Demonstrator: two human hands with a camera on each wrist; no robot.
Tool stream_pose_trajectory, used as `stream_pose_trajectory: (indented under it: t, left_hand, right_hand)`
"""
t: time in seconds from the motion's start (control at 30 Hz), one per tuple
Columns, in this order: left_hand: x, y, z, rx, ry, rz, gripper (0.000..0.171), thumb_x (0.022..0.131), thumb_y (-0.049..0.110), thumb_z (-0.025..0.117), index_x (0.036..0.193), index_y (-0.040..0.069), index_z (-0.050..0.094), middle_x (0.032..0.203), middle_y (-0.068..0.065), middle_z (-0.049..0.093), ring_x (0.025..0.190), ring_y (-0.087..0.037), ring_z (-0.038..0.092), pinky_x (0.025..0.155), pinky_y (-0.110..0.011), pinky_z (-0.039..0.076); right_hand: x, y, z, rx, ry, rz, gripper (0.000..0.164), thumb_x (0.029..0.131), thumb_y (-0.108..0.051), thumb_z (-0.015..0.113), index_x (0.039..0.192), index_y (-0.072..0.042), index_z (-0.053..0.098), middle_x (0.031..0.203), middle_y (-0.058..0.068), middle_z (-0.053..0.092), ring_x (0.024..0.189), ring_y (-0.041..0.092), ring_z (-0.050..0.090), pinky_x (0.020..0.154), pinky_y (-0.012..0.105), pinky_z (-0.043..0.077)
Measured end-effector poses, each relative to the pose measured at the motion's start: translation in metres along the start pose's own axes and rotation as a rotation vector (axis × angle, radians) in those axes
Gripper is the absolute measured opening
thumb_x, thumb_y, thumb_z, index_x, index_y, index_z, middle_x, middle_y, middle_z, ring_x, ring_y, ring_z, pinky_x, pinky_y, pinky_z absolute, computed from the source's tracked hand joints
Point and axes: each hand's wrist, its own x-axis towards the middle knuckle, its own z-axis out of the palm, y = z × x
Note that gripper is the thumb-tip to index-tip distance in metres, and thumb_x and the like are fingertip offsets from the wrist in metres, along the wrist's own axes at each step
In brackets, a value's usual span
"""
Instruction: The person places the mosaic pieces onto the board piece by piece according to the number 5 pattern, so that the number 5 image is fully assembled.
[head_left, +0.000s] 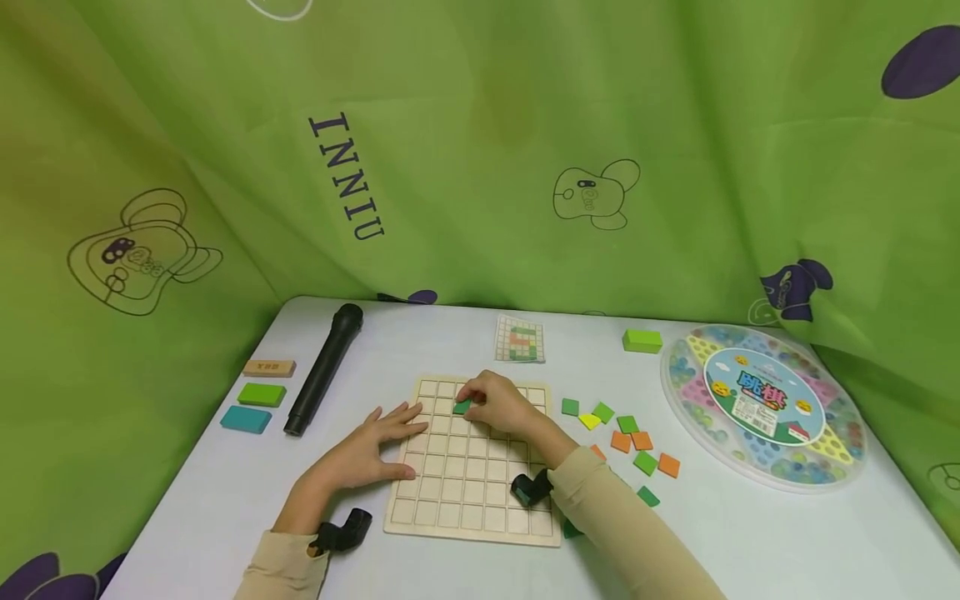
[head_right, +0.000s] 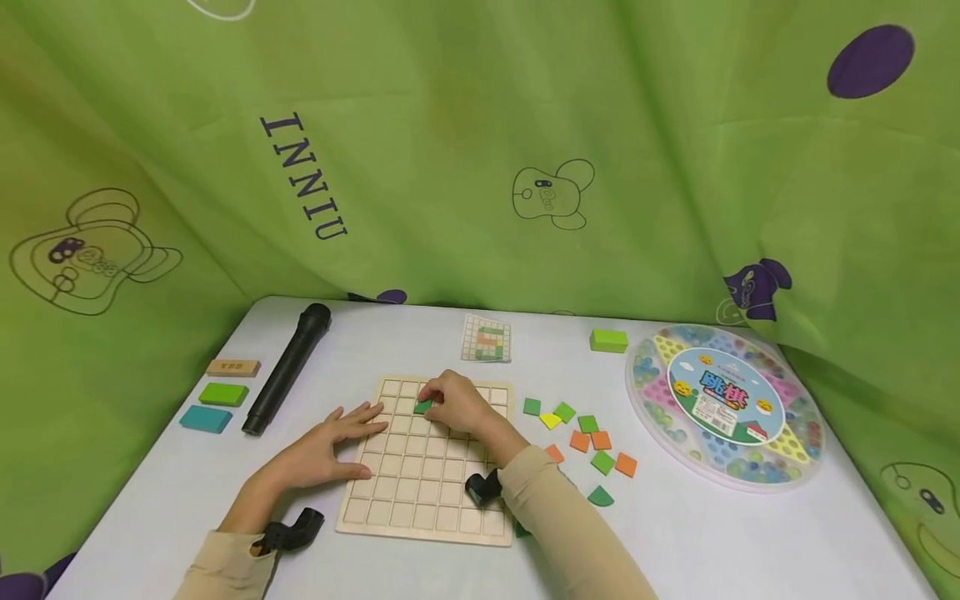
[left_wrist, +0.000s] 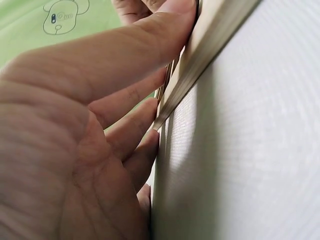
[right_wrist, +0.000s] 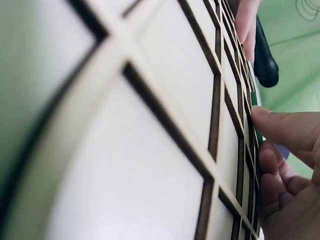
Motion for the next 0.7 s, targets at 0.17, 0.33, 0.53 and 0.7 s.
stream_pose_trajectory:
  t: [0.17,0.33,0.53,0.7]
  left_hand:
    - [0.0,0.0,-0.001,-0.006,0.002,-0.001,0.072,0.075,0.04,0.077,0.136,0.01,0.052,0.153,-0.01,0.033,0.143,-0.036,0.022,0.114,-0.064,0.005]
    - [0.001,0.0,0.0,-0.009,0.007,0.004,0.073,0.074,0.039,0.077,0.136,0.009,0.053,0.152,-0.011,0.033,0.143,-0.036,0.023,0.114,-0.064,0.006]
    - [-0.001,-0.001,0.003,-0.008,0.005,-0.009,0.074,0.074,0.042,0.077,0.136,0.009,0.053,0.152,-0.011,0.034,0.143,-0.036,0.023,0.114,-0.063,0.005]
    - [0.0,0.0,0.001,0.002,0.006,-0.022,0.076,0.072,0.043,0.077,0.136,0.01,0.053,0.153,-0.008,0.033,0.143,-0.035,0.022,0.115,-0.061,0.005]
  right_hand:
    - [-0.001,0.0,0.0,0.034,-0.011,0.018,0.021,0.084,-0.011,0.071,0.105,-0.012,0.069,0.101,0.002,0.056,0.088,0.013,0.051,0.076,0.027,0.048]
    - [-0.006,0.0,-0.003,0.069,-0.019,0.029,0.025,0.085,-0.011,0.071,0.11,-0.012,0.068,0.106,0.002,0.055,0.092,0.014,0.051,0.08,0.027,0.047]
    - [-0.015,0.004,-0.011,0.076,-0.034,-0.007,0.04,0.085,-0.013,0.07,0.124,-0.01,0.061,0.116,0.005,0.06,0.105,0.018,0.057,0.091,0.032,0.05]
    - [-0.043,0.01,-0.033,0.092,0.026,-0.027,0.044,0.088,-0.014,0.068,0.13,-0.006,0.055,0.127,0.01,0.058,0.117,0.025,0.055,0.1,0.039,0.047]
